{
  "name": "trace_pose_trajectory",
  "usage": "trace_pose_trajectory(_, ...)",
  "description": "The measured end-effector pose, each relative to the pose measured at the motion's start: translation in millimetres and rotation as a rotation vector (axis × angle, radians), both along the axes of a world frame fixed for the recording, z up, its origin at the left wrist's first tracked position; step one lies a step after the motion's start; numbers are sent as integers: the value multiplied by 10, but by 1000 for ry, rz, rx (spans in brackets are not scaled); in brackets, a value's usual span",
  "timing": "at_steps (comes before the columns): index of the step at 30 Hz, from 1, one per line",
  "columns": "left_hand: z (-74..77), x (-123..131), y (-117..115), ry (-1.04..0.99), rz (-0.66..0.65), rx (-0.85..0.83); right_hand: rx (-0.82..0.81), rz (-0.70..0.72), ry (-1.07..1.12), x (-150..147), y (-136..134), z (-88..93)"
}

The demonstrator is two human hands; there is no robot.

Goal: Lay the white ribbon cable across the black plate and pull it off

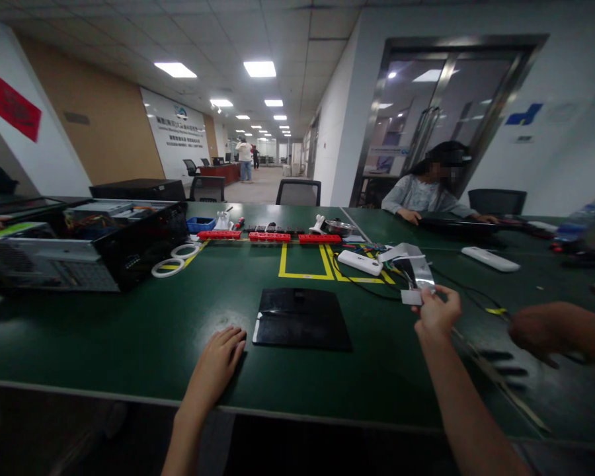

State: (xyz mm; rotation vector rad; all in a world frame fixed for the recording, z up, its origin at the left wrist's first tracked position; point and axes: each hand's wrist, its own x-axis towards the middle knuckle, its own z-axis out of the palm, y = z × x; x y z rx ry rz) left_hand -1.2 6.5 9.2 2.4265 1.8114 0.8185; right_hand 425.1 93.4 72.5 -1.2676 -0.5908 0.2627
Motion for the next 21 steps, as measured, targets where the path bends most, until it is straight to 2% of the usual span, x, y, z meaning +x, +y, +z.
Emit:
trace_pose_trajectory(6,16,11,-19,-13,9,1,114,110,-167,-102,-12,16)
trace_pose_trajectory(11,17,9,-20,-10,5,0,140,238,-329,-201,-54,53)
trace_pose_trajectory(17,25,2,-22,-14,10,-17,28,748,-178,-335,-144,142)
trace_pose_trajectory(21,15,2,-16,-3,11,-17,-103,1019,-152,-421,-228,160)
